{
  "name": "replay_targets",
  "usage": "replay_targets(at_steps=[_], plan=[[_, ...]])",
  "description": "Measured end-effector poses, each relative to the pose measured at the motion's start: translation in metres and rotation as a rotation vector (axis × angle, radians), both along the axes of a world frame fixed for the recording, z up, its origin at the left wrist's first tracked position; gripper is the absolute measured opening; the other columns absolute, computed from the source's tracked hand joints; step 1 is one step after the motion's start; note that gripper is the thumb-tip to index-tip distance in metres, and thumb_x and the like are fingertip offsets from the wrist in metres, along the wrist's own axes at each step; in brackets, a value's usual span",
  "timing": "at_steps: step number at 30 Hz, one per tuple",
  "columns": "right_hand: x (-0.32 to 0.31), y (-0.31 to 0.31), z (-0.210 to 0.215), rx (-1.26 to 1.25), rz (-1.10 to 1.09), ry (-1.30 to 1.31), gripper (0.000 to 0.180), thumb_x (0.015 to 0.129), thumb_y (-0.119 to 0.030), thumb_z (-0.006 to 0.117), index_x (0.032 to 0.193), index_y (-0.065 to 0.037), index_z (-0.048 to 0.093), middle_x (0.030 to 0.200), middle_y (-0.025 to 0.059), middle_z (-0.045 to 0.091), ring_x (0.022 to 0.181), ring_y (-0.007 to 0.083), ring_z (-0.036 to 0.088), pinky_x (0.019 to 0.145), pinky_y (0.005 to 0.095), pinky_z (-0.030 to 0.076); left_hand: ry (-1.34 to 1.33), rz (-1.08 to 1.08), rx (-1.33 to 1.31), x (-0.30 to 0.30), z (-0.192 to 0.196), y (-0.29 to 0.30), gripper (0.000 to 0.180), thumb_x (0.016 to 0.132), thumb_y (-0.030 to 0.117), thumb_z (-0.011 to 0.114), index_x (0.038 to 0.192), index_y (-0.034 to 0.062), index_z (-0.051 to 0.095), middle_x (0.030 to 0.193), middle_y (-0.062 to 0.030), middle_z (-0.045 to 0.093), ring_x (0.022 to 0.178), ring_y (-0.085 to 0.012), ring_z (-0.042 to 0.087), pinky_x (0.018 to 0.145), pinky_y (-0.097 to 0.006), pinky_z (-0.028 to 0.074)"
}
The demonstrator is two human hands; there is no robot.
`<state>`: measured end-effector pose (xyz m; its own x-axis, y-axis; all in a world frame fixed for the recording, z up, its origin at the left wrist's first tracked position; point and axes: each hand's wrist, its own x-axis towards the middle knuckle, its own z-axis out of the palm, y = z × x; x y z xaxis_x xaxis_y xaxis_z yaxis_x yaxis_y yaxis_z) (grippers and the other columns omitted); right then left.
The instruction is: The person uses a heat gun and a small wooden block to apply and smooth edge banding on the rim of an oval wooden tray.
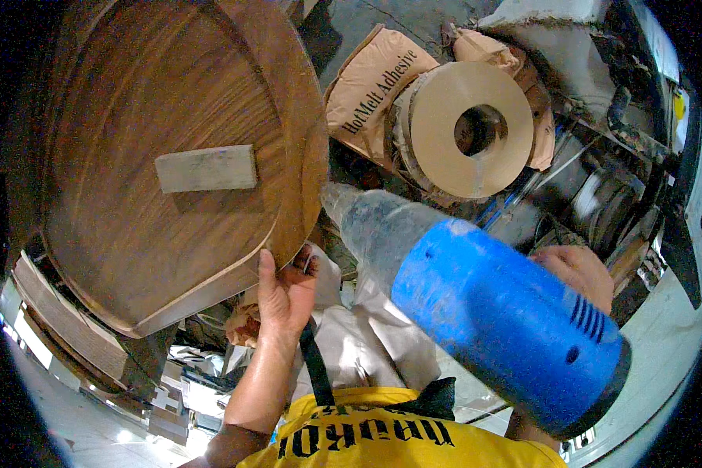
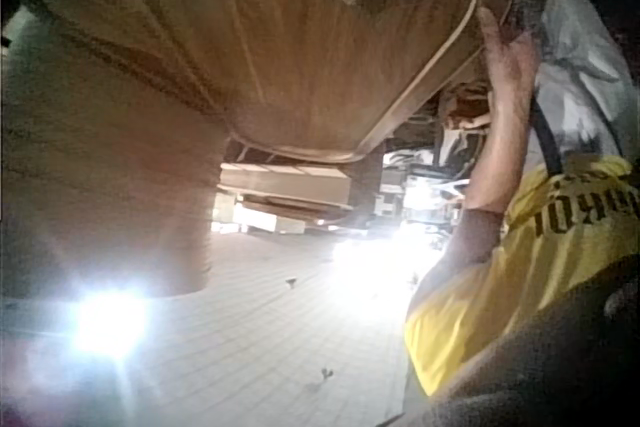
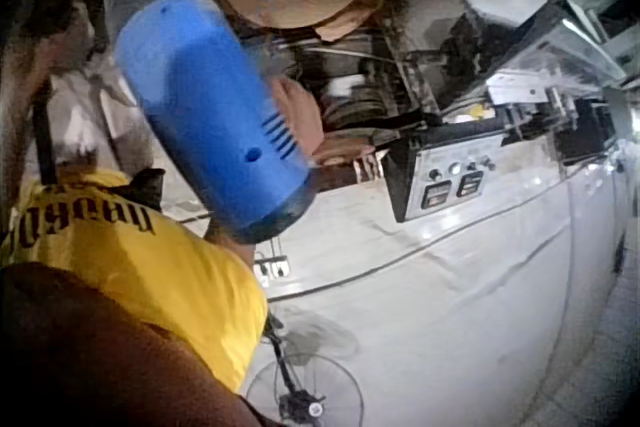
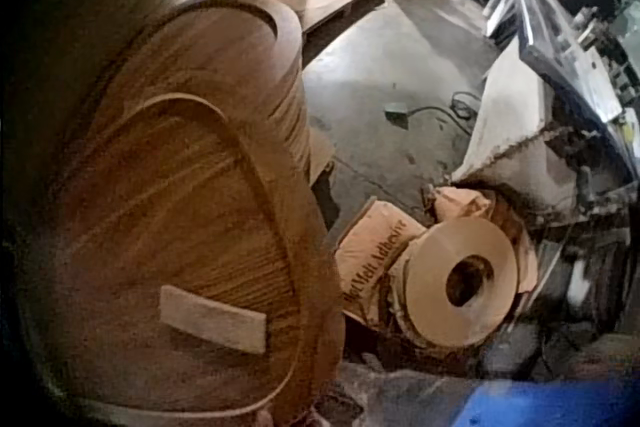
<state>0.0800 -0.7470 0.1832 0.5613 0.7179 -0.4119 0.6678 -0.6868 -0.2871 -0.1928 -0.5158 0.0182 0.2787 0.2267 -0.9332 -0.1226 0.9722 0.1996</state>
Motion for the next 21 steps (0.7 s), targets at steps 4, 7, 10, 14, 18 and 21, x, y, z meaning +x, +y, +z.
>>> replay_targets(at_steps=[4, 7, 10, 14, 18, 21], plan=[[-0.006, 0.014, 0.011, 0.015, 0.074, -0.01, 0.025, 0.067, -0.018, 0.074, 0.089, -0.006, 0.067, 0.082, 0.0126, 0.067, 0.075, 0.0323, 0.066, 0.067, 0.0428, 0.053, 0.003, -0.003, -0.003, 0.002, 0.002, 0.002, 0.063, 0.085, 0.042, 0.079, 0.132, 0.0105, 0.053, 0.119, -0.0061, 0.063, 0.104, -0.0245, 0.06, 0.092, -0.041, 0.047], [-0.014, 0.029, 0.011, 0.131, 0.089, -0.026, 0.022, 0.07, -0.024, 0.077, 0.08, -0.005, 0.07, 0.082, 0.0123, 0.068, 0.076, 0.029, 0.067, 0.066, 0.0381, 0.054, 0.008, -0.004, -0.007, -0.001, 0.0, 0.001, 0.063, 0.085, 0.042, 0.079, 0.133, 0.0103, 0.053, 0.119, -0.0064, 0.063, 0.105, -0.0246, 0.059, 0.094, -0.042, 0.047], [-0.019, 0.041, 0.01, 0.106, 0.088, -0.075, 0.021, 0.072, -0.023, 0.076, 0.078, -0.004, 0.069, 0.08, 0.0128, 0.067, 0.074, 0.0291, 0.067, 0.064, 0.0375, 0.053, 0.03, 0.017, 0.014, -0.001, 0.001, 0.001, 0.064, 0.084, 0.043, 0.08, 0.133, 0.0104, 0.053, 0.119, -0.006, 0.062, 0.107, -0.0245, 0.058, 0.096, -0.042, 0.045], [-0.025, 0.05, 0.012, 0.198, 0.064, -0.065, 0.021, 0.073, -0.023, 0.075, 0.081, -0.005, 0.069, 0.078, 0.0129, 0.066, 0.074, 0.0297, 0.067, 0.064, 0.0381, 0.053, 0.019, -0.027, 0.003, -0.001, 0.0, 0.003, 0.064, 0.083, 0.043, 0.08, 0.132, 0.0103, 0.054, 0.12, -0.0049, 0.062, 0.109, -0.0236, 0.057, 0.098, -0.042, 0.044], [-0.028, 0.036, 0.001, -0.135, -0.037, 0.046, 0.026, 0.077, -0.027, 0.073, 0.092, -0.007, 0.068, 0.086, 0.0135, 0.067, 0.082, 0.0324, 0.066, 0.069, 0.0423, 0.053, 0.036, -0.013, 0.015, -0.001, 0.004, 0.005, 0.062, 0.084, 0.044, 0.079, 0.131, 0.0108, 0.055, 0.121, -0.0039, 0.062, 0.107, -0.0226, 0.057, 0.097, -0.042, 0.043], [-0.036, -0.001, -0.024, 0.019, -0.355, 0.139, 0.026, 0.078, -0.021, 0.074, 0.097, -0.006, 0.066, 0.088, 0.0115, 0.067, 0.081, 0.0284, 0.066, 0.069, 0.0395, 0.053, 0.04, -0.033, 0.021, -0.002, 0.002, 0.005, 0.061, 0.086, 0.046, 0.077, 0.131, 0.0118, 0.056, 0.12, -0.0036, 0.062, 0.105, -0.0222, 0.058, 0.095, -0.041, 0.044]])
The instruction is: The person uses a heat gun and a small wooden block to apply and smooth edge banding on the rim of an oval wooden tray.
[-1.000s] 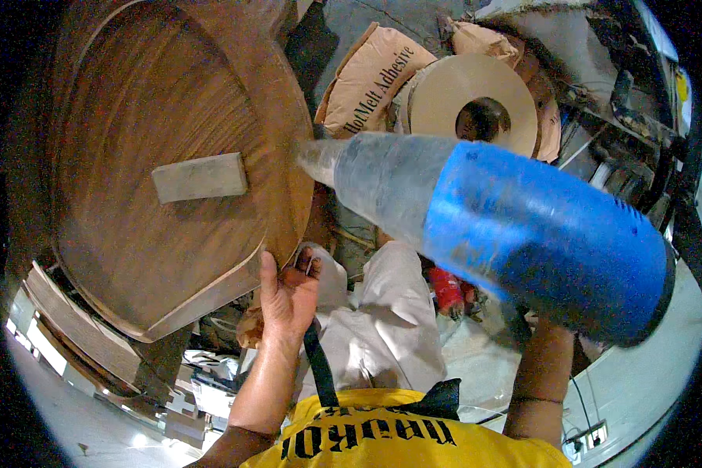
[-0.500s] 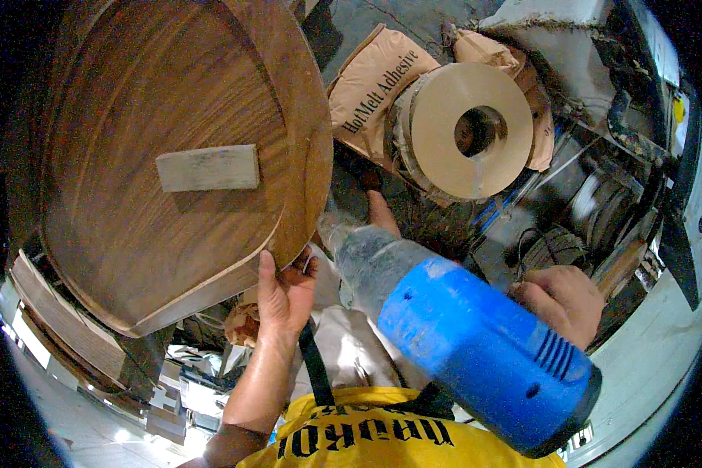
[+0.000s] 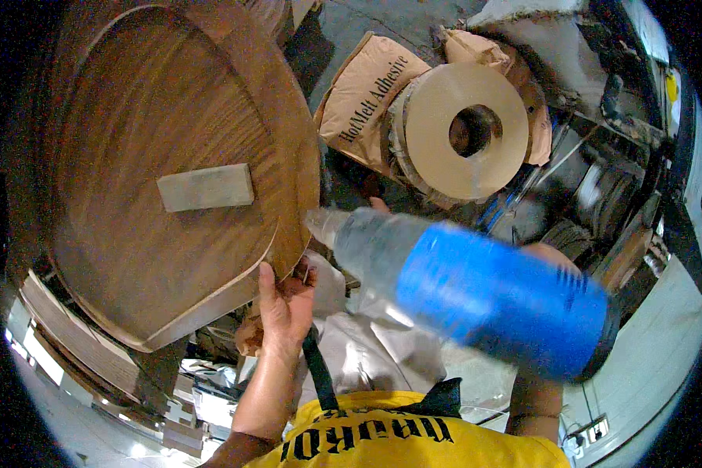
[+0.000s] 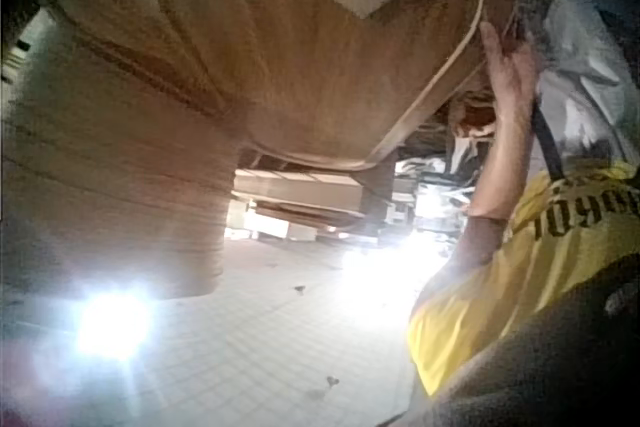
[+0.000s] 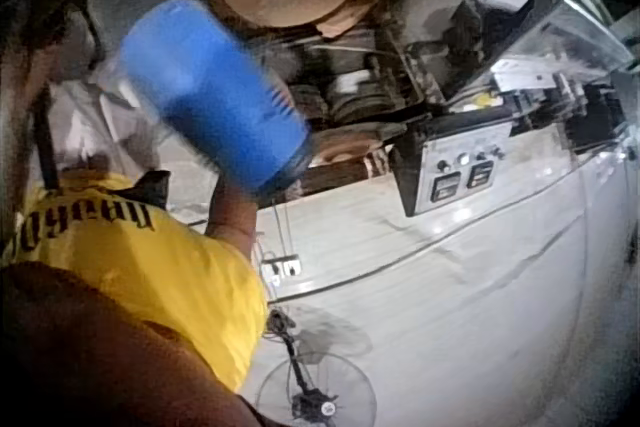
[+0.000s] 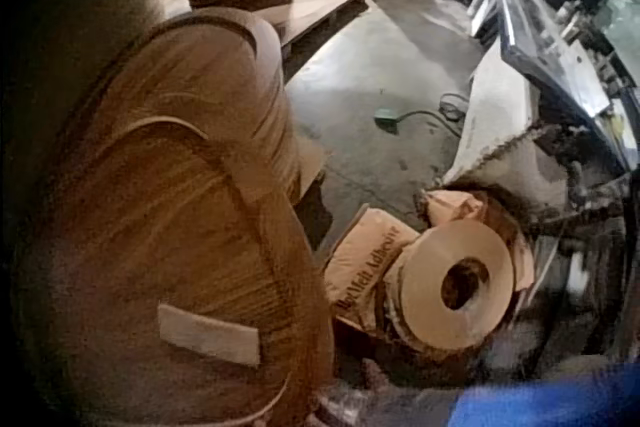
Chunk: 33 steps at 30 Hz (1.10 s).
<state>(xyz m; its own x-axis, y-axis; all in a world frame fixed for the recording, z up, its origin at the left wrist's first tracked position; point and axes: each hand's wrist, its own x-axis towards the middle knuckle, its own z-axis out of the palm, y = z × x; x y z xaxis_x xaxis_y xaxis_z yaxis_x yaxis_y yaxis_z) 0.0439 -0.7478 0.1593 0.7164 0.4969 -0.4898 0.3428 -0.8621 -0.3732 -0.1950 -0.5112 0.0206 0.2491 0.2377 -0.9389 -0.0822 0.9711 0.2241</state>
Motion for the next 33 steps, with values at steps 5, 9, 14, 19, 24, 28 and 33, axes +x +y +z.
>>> replay_targets(at_steps=[5, 9, 14, 19, 24, 28, 33], plan=[[-0.01, -0.026, -0.075, 0.423, -0.717, 0.253, 0.031, 0.079, -0.011, 0.076, 0.106, -0.006, 0.061, 0.091, 0.0082, 0.067, 0.078, 0.0219, 0.065, 0.067, 0.0348, 0.051, 0.011, -0.055, 0.035, 0.005, 0.003, 0.0, 0.058, 0.087, 0.05, 0.073, 0.13, 0.0132, 0.057, 0.116, -0.0036, 0.064, 0.104, -0.0218, 0.058, 0.093, -0.04, 0.044], [0.001, 0.005, -0.104, 0.572, -1.017, 0.489, 0.022, 0.08, -0.009, 0.079, 0.095, -0.005, 0.064, 0.085, 0.0059, 0.067, 0.068, 0.0158, 0.064, 0.059, 0.0303, 0.051, 0.022, -0.038, 0.041, 0.006, 0.003, 0.001, 0.058, 0.087, 0.05, 0.074, 0.128, 0.0129, 0.059, 0.113, -0.0034, 0.065, 0.103, -0.0218, 0.058, 0.091, -0.04, 0.044], [0.008, 0.011, -0.133, 0.643, -1.053, 0.602, 0.026, 0.079, -0.01, 0.081, 0.094, -0.006, 0.061, 0.076, 0.0025, 0.062, 0.057, 0.0112, 0.057, 0.047, 0.027, 0.045, 0.044, -0.033, 0.038, 0.018, 0.01, 0.001, 0.057, 0.084, 0.053, 0.076, 0.121, 0.0119, 0.062, 0.11, -0.003, 0.065, 0.101, -0.0217, 0.057, 0.089, -0.041, 0.045], [0.016, 0.014, -0.144, 0.695, -1.002, 0.629, 0.027, 0.078, -0.013, 0.082, 0.095, -0.005, 0.062, 0.078, 0.0028, 0.065, 0.058, 0.0107, 0.058, 0.047, 0.0261, 0.046, 0.045, -0.056, 0.026, 0.013, 0.008, 0.005, 0.057, 0.082, 0.055, 0.076, 0.116, 0.0103, 0.064, 0.106, -0.0044, 0.066, 0.098, -0.0221, 0.057, 0.087, -0.04, 0.045], [0.023, 0.018, -0.142, 0.689, -0.991, 0.589, 0.028, 0.077, -0.015, 0.083, 0.094, -0.005, 0.064, 0.077, 0.0023, 0.066, 0.059, 0.0097, 0.059, 0.048, 0.0252, 0.047, 0.052, -0.039, 0.029, 0.011, 0.008, 0.008, 0.057, 0.082, 0.055, 0.076, 0.114, 0.0091, 0.064, 0.103, -0.0051, 0.067, 0.096, -0.0223, 0.058, 0.086, -0.04, 0.045], [0.029, 0.018, -0.14, 0.673, -0.911, 0.568, 0.027, 0.077, -0.015, 0.083, 0.094, -0.006, 0.065, 0.076, 0.0018, 0.065, 0.058, 0.0093, 0.059, 0.047, 0.0249, 0.046, 0.063, -0.015, 0.021, 0.015, 0.01, 0.007, 0.057, 0.083, 0.054, 0.076, 0.114, 0.009, 0.064, 0.103, -0.0055, 0.067, 0.095, -0.0225, 0.058, 0.085, -0.04, 0.046], [0.035, 0.023, -0.139, 0.67, -0.885, 0.551, 0.026, 0.078, -0.015, 0.083, 0.095, -0.005, 0.065, 0.074, 0.001, 0.064, 0.057, 0.009, 0.058, 0.047, 0.0247, 0.046, 0.07, -0.019, 0.024, 0.017, 0.012, 0.008, 0.055, 0.083, 0.053, 0.076, 0.114, 0.0093, 0.064, 0.102, -0.0054, 0.067, 0.094, -0.0226, 0.059, 0.086, -0.04, 0.046]])
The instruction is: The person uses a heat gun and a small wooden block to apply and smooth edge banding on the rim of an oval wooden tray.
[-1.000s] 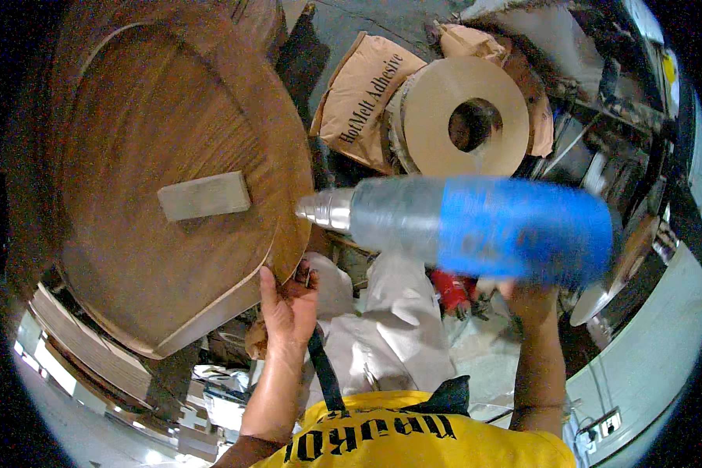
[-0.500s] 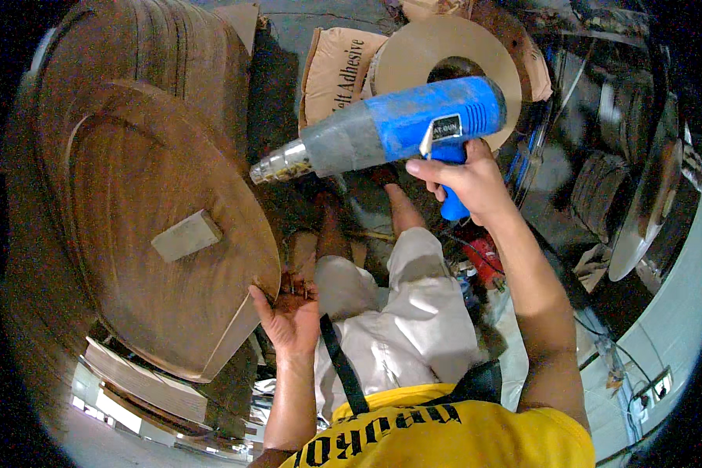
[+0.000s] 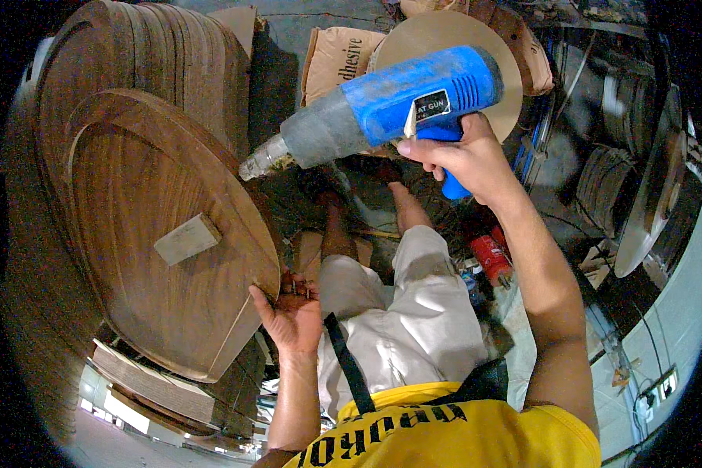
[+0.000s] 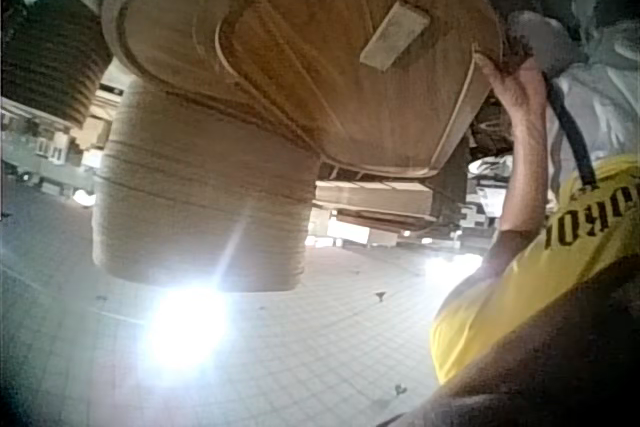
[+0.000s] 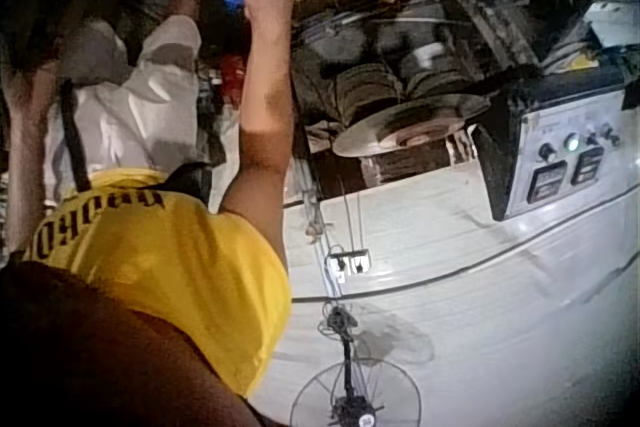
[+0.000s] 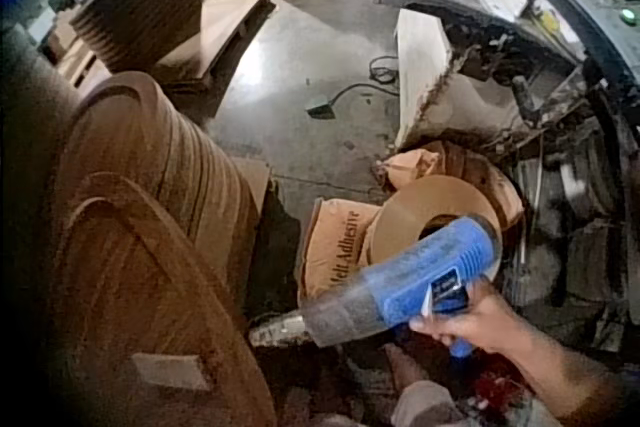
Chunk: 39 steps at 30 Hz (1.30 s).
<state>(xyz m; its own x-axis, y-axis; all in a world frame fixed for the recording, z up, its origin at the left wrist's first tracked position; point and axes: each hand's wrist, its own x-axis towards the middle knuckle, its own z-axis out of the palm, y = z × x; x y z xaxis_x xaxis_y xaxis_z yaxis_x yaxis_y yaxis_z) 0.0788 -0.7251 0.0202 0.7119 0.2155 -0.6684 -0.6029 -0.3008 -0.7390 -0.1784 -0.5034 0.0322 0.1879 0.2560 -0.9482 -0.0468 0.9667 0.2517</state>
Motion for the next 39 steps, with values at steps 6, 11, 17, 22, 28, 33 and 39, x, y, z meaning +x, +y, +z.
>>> replay_targets(at_steps=[6, 11, 17, 22, 28, 33, 39], plan=[[0.003, 0.002, -0.002, 0.004, 0.013, -0.016, 0.026, 0.078, -0.015, 0.083, 0.094, -0.005, 0.065, 0.073, 0.0007, 0.064, 0.056, 0.0087, 0.057, 0.046, 0.0247, 0.045, -0.014, -0.012, 0.002, -0.004, -0.002, 0.0, 0.055, 0.082, 0.054, 0.076, 0.113, 0.01, 0.064, 0.101, -0.0045, 0.066, 0.094, -0.0221, 0.058, 0.085, -0.04, 0.047], [0.002, 0.001, -0.004, -0.004, 0.007, -0.043, 0.026, 0.078, -0.015, 0.083, 0.094, -0.005, 0.065, 0.072, 0.0007, 0.064, 0.055, 0.0084, 0.057, 0.046, 0.0246, 0.045, -0.008, -0.021, -0.006, -0.003, -0.001, 0.0, 0.056, 0.082, 0.055, 0.077, 0.113, 0.0106, 0.064, 0.102, -0.0043, 0.065, 0.095, -0.0219, 0.058, 0.084, -0.039, 0.046], [-0.004, -0.006, -0.002, -0.048, 0.031, 0.053, 0.033, 0.077, -0.012, 0.083, 0.1, -0.007, 0.06, 0.077, 0.0017, 0.063, 0.058, 0.0098, 0.058, 0.048, 0.025, 0.045, -0.012, -0.031, -0.004, -0.004, -0.002, 0.0, 0.059, 0.08, 0.055, 0.079, 0.112, 0.0089, 0.063, 0.102, -0.0048, 0.065, 0.095, -0.0217, 0.058, 0.084, -0.039, 0.046], [-0.015, -0.011, -0.001, -0.064, -0.001, 0.055, 0.034, 0.076, -0.01, 0.083, 0.1, -0.007, 0.059, 0.078, 0.0021, 0.063, 0.058, 0.0102, 0.058, 0.048, 0.0254, 0.045, 0.009, -0.031, 0.008, 0.0, 0.001, -0.001, 0.06, 0.079, 0.055, 0.08, 0.112, 0.008, 0.063, 0.102, -0.0045, 0.065, 0.096, -0.0216, 0.058, 0.085, -0.038, 0.045], [-0.038, -0.026, -0.002, -0.095, 0.004, 0.116, 0.028, 0.076, -0.011, 0.084, 0.095, -0.006, 0.064, 0.074, 0.0002, 0.065, 0.055, 0.0092, 0.057, 0.046, 0.0256, 0.044, 0.022, -0.028, -0.006, -0.001, 0.001, -0.001, 0.06, 0.078, 0.055, 0.08, 0.113, 0.0091, 0.063, 0.102, -0.0035, 0.063, 0.098, -0.0209, 0.056, 0.086, -0.038, 0.043], [-0.059, -0.026, 0.007, -0.083, -0.043, 0.146, 0.037, 0.074, -0.005, 0.083, 0.101, -0.007, 0.059, 0.074, 0.0029, 0.064, 0.055, 0.0122, 0.057, 0.048, 0.0266, 0.045, 0.02, -0.015, -0.018, -0.006, -0.003, -0.001, 0.062, 0.078, 0.056, 0.079, 0.116, 0.0095, 0.062, 0.102, -0.0034, 0.063, 0.099, -0.0218, 0.056, 0.087, -0.039, 0.044], [-0.083, -0.034, 0.009, -0.084, -0.095, 0.228, 0.029, 0.076, -0.006, 0.083, 0.096, -0.008, 0.063, 0.077, -0.0002, 0.065, 0.057, 0.0091, 0.057, 0.05, 0.0258, 0.045, 0.043, -0.029, 0.011, 0.001, 0.002, -0.003, 0.063, 0.079, 0.056, 0.079, 0.117, 0.0082, 0.062, 0.106, -0.0047, 0.064, 0.101, -0.0236, 0.057, 0.089, -0.039, 0.045]])
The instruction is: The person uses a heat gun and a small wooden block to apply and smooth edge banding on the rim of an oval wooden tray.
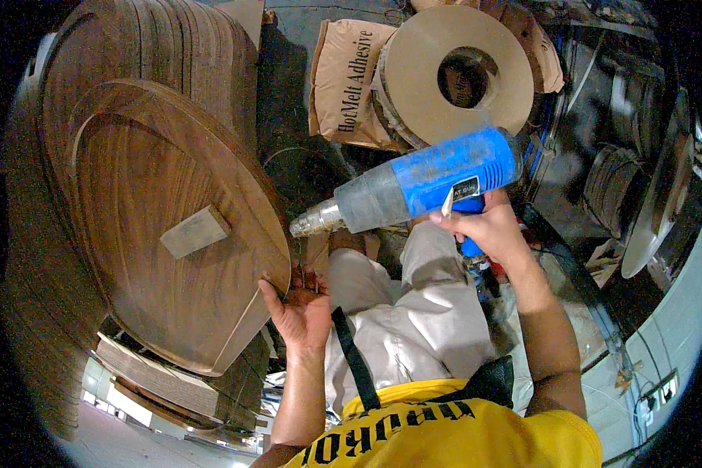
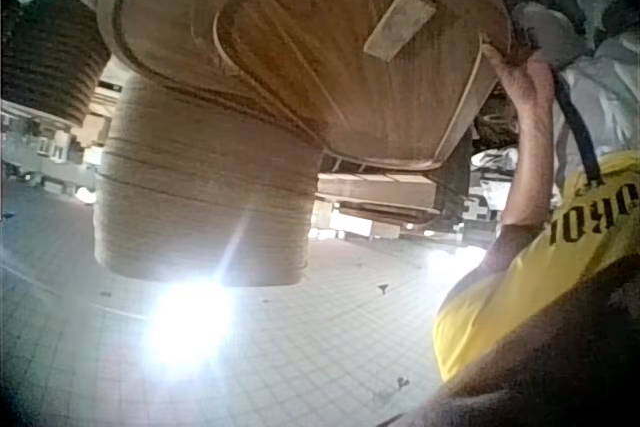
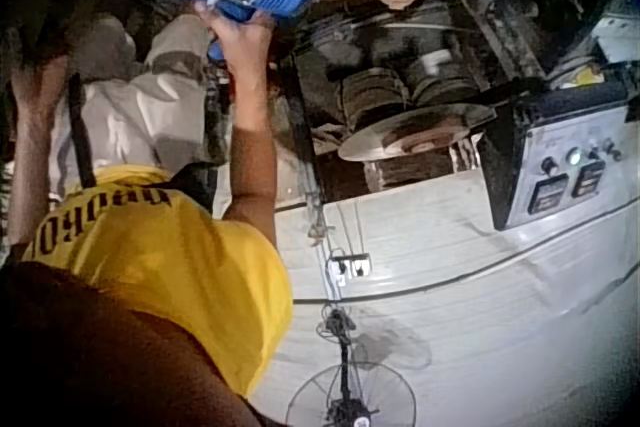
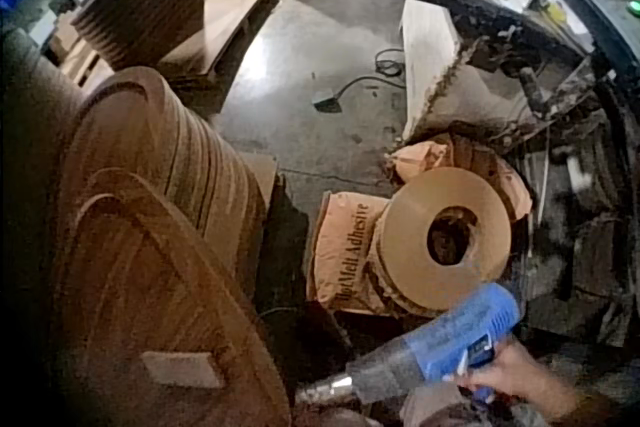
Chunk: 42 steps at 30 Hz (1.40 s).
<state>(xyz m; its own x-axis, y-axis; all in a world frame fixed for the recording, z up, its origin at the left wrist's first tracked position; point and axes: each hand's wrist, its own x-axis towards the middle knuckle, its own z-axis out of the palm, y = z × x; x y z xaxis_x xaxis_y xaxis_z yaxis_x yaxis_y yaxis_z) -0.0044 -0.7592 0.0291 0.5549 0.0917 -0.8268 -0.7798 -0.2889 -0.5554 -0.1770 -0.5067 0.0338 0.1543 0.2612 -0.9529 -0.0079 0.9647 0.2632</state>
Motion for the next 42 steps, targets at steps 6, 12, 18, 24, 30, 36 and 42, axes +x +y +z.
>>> replay_targets(at_steps=[6, 12, 18, 24, 30, 36, 42], plan=[[-0.016, 0.0, -0.004, 0.012, -0.022, -0.005, 0.032, 0.075, -0.002, 0.083, 0.098, -0.008, 0.062, 0.077, 0.001, 0.064, 0.056, 0.0096, 0.056, 0.05, 0.0262, 0.044, -0.024, -0.004, -0.006, -0.009, -0.007, 0.002, 0.065, 0.079, 0.056, 0.079, 0.12, 0.008, 0.06, 0.108, -0.0056, 0.064, 0.102, -0.0242, 0.058, 0.089, -0.039, 0.045], [-0.027, -0.001, -0.009, 0.03, -0.066, 0.006, 0.029, 0.076, 0.0, 0.081, 0.096, -0.007, 0.062, 0.073, 0.0015, 0.063, 0.054, 0.0107, 0.056, 0.049, 0.0265, 0.044, -0.024, 0.002, 0.004, -0.004, -0.004, 0.0, 0.066, 0.079, 0.056, 0.079, 0.123, 0.0111, 0.059, 0.11, -0.0057, 0.064, 0.103, -0.0241, 0.057, 0.09, -0.039, 0.044], [-0.031, 0.004, -0.001, 0.029, -0.097, 0.02, 0.023, 0.078, 0.0, 0.08, 0.092, -0.007, 0.062, 0.074, 0.0001, 0.064, 0.055, 0.0084, 0.054, 0.05, 0.0255, 0.042, -0.018, -0.013, 0.009, -0.008, -0.006, 0.0, 0.067, 0.077, 0.055, 0.081, 0.123, 0.0122, 0.058, 0.111, -0.0054, 0.064, 0.104, -0.0231, 0.056, 0.093, -0.04, 0.043], [-0.03, 0.008, -0.002, 0.03, -0.138, 0.012, 0.021, 0.078, -0.003, 0.081, 0.088, -0.008, 0.062, 0.071, -0.0002, 0.063, 0.056, 0.0083, 0.055, 0.049, 0.0252, 0.042, -0.02, -0.004, 0.008, -0.007, -0.005, 0.001, 0.063, 0.077, 0.056, 0.081, 0.119, 0.0127, 0.061, 0.109, -0.0044, 0.064, 0.102, -0.0227, 0.056, 0.094, -0.04, 0.042], [-0.023, 0.013, -0.011, -0.009, -0.152, -0.028, 0.026, 0.077, -0.008, 0.084, 0.089, -0.008, 0.062, 0.073, -0.0005, 0.063, 0.056, 0.0092, 0.056, 0.05, 0.0255, 0.044, -0.063, -0.005, 0.001, -0.004, -0.003, 0.002, 0.055, 0.081, 0.056, 0.077, 0.116, 0.0145, 0.064, 0.108, -0.0029, 0.066, 0.101, -0.0221, 0.057, 0.09, -0.038, 0.043], [0.001, 0.023, -0.007, 0.04, -0.242, -0.044, 0.024, 0.079, -0.01, 0.084, 0.09, -0.008, 0.063, 0.072, 0.0002, 0.063, 0.056, 0.0102, 0.058, 0.051, 0.0265, 0.046, -0.072, -0.014, -0.023, -0.005, -0.005, -0.003, 0.056, 0.083, 0.056, 0.075, 0.119, 0.015, 0.063, 0.109, -0.0024, 0.066, 0.1, -0.0222, 0.058, 0.089, -0.04, 0.043], [0.05, 0.016, -0.075, -0.013, -0.248, -0.029, 0.023, 0.083, -0.018, 0.081, 0.088, -0.009, 0.06, 0.069, 0.0002, 0.061, 0.052, 0.0109, 0.056, 0.047, 0.0263, 0.045, -0.09, 0.079, -0.012, -0.007, -0.006, -0.003, 0.053, 0.086, 0.052, 0.073, 0.121, 0.0139, 0.062, 0.11, -0.0045, 0.065, 0.102, -0.0228, 0.057, 0.09, -0.042, 0.044]])
